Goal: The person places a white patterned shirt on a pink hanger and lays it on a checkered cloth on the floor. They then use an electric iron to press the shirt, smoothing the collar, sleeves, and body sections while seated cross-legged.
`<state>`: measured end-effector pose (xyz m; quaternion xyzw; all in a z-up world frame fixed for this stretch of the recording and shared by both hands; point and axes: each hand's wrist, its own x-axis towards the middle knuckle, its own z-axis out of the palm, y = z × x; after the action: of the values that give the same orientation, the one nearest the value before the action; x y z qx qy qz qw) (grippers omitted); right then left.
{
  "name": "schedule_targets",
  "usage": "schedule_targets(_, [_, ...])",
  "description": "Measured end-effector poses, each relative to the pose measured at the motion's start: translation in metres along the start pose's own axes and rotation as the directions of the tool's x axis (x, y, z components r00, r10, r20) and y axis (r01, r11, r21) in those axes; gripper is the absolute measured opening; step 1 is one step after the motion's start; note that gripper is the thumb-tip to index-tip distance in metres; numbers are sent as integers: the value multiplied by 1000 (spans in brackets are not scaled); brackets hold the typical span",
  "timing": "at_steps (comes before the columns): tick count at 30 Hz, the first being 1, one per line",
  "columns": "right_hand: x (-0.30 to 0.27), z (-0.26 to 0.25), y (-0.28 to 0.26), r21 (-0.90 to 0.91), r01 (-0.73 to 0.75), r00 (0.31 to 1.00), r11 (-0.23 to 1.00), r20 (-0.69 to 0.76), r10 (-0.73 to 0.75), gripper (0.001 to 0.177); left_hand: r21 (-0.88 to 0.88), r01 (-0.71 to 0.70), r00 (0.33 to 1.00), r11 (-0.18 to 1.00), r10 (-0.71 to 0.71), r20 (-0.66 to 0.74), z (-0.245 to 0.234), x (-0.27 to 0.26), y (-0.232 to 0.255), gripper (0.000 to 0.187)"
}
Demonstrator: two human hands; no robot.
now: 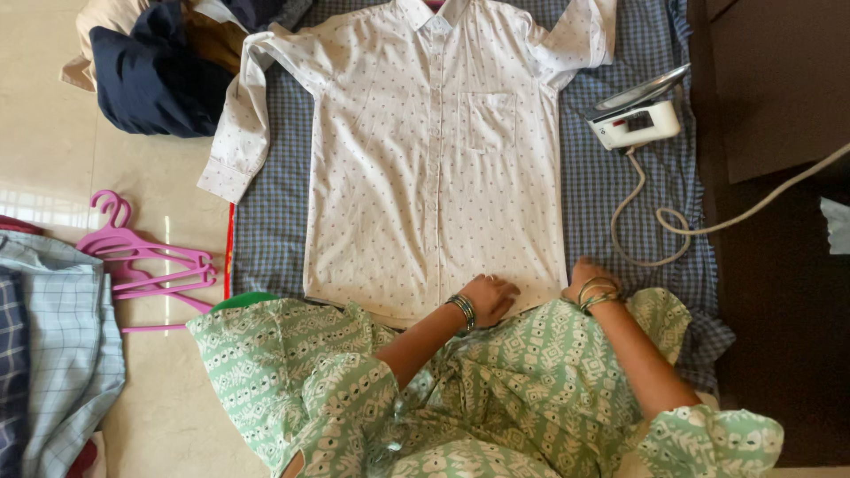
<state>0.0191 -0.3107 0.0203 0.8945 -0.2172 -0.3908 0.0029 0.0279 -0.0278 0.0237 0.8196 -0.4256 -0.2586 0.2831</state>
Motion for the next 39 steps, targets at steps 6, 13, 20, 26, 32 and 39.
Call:
schedule_targets(6, [10,-6,-24,9,678,526,735,-705,-475,45,241,113,950,964,-35,-310,-22,70,-9,59])
schedule_targets(13, [101,-25,49,429,377,913,820,-319,-253,20,414,84,994,906,-108,34,-46,99,2,67])
schedule_targets(20, [186,-131,70,557,818,567,-145,-822,41,53,-280,-138,982,950,168,85,57,57,33,59])
schedule_targets(26, [172,-153,32,367,908,370,203,-929,24,26,-492,-118,992,863,129,-12,37,33,17,55])
schedule_targets(32, [63,-174,-19,-11,574,470,819,-814,-341,54,55,-315,939,947,320,-127,12,34,-13,52])
schedule_targets(39, [-17,-108,-84,-321,598,468,735,-605,-645,65,-70,-416,909,907,411,-71,48,29,4,52])
